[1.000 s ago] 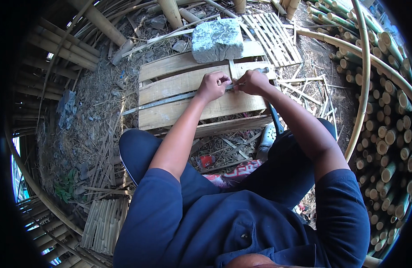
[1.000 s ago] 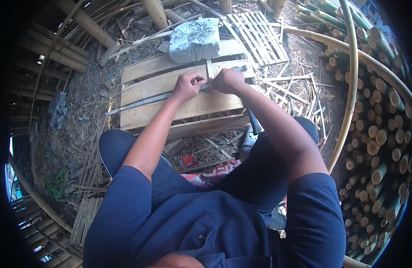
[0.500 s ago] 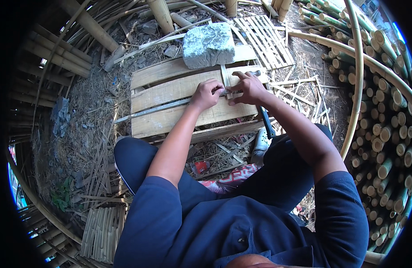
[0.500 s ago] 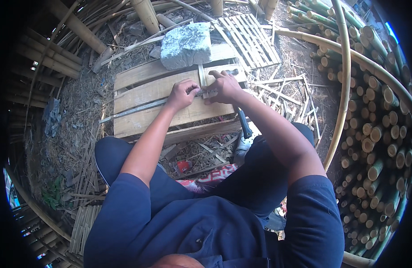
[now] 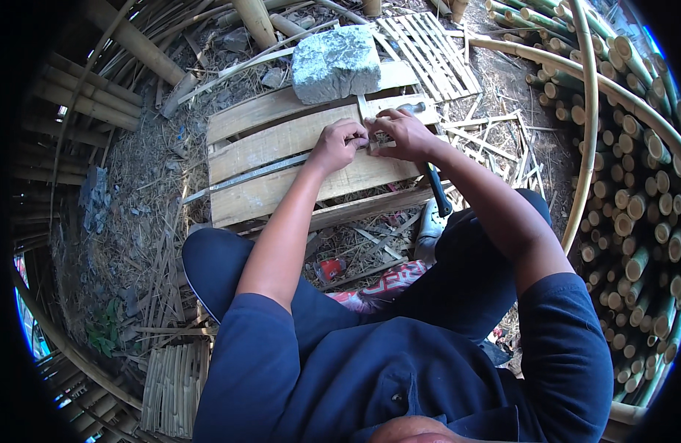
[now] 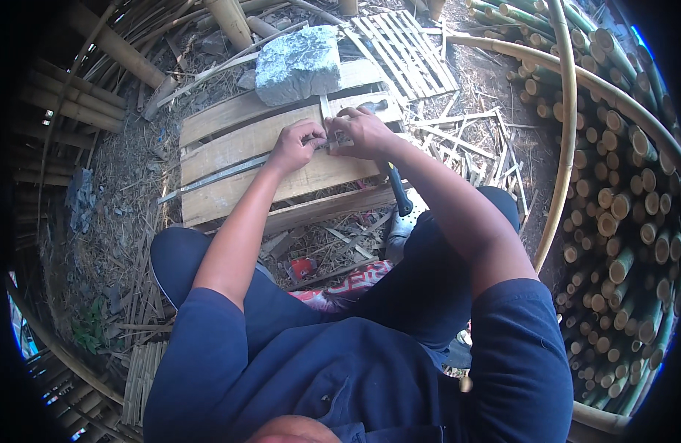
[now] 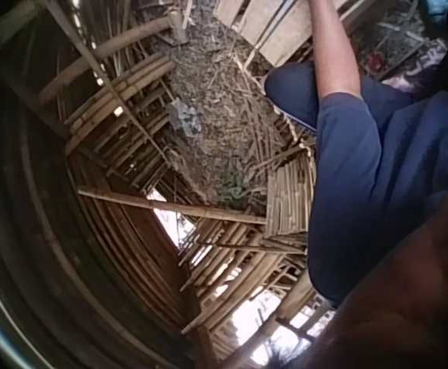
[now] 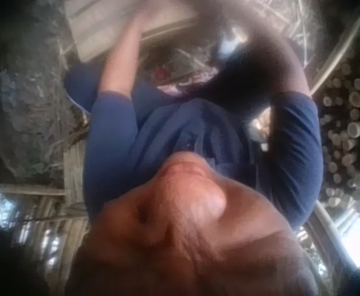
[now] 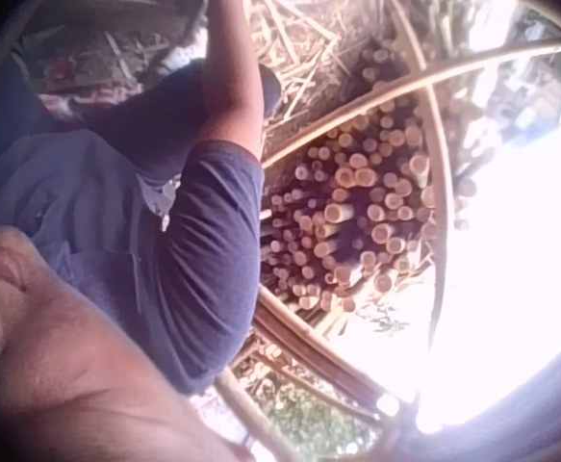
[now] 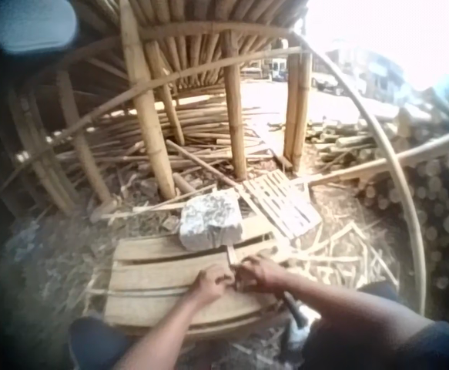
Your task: The person assembles bamboo parts by aligning strips of wood and using a hammer to drive nails through them, while holding a large stone on the workspace to provide stability.
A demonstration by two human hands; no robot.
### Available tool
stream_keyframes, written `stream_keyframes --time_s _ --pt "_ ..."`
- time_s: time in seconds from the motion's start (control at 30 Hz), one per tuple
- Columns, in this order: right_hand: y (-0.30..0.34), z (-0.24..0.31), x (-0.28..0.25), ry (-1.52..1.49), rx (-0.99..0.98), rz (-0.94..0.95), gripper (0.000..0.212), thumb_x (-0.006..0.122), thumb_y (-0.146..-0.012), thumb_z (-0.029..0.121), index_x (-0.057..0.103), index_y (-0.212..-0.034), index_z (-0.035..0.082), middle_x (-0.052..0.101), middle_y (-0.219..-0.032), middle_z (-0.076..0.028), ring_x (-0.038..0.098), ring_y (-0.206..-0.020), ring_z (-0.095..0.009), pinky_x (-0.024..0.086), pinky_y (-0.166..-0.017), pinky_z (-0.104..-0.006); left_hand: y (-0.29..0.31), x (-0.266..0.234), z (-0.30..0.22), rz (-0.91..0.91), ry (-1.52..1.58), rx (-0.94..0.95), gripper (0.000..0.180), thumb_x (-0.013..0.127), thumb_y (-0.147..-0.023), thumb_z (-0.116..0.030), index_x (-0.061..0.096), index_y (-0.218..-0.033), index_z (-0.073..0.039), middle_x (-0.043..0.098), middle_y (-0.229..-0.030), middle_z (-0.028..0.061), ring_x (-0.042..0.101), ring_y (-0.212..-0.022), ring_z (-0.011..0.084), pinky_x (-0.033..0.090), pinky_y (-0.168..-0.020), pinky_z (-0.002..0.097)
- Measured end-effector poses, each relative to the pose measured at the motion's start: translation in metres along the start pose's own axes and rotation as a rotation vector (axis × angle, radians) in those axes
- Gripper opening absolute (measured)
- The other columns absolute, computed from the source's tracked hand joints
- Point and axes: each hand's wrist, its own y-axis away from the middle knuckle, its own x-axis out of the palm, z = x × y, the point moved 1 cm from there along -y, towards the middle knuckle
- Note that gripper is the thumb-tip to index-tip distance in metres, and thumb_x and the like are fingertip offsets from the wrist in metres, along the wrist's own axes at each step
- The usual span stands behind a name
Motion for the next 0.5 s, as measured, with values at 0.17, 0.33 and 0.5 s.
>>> stream_keyframes --time_s 0.17,0.33,0.5 --pt "-0.004 -0.003 -0.001 0.037 0.000 0.011 0.068 0.080 -0.081 0.041 0.056 -0.137 0.011 0.065 -0.129 -0.012 0.053 -0.129 -0.033 0.040 -0.108 -0.0461 0.001 -0.002 -0.002 -0.024 -0.038 0.073 0.011 0.073 -0.083 0.002 0.068 -0.093 0.000 0.069 -0.091 0.0116 0.066 -0.083 0.0254 0.051 -0.077 0.0346" --pt "-0.002 -0.010 0.004 0.093 -0.064 -0.018 0.066 0.079 -0.081 0.044 0.060 -0.136 0.013 0.059 -0.141 -0.013 0.047 -0.138 -0.033 0.038 -0.111 -0.0472 0.000 0.000 -0.007 -0.003 -0.033 0.045 0.012 0.074 -0.083 -0.001 0.069 -0.094 -0.001 0.069 -0.090 0.0119 0.066 -0.082 0.0261 0.051 -0.076 0.0347" --pt "-0.005 -0.012 0.002 0.064 -0.014 0.014 0.066 0.076 -0.084 0.047 0.059 -0.141 0.017 0.054 -0.147 -0.016 0.046 -0.139 -0.035 0.037 -0.114 -0.0499 0.002 0.000 -0.006 -0.006 -0.058 0.047 0.011 0.075 -0.084 -0.003 0.069 -0.093 0.000 0.069 -0.088 0.0115 0.067 -0.081 0.0245 0.051 -0.075 0.0340"
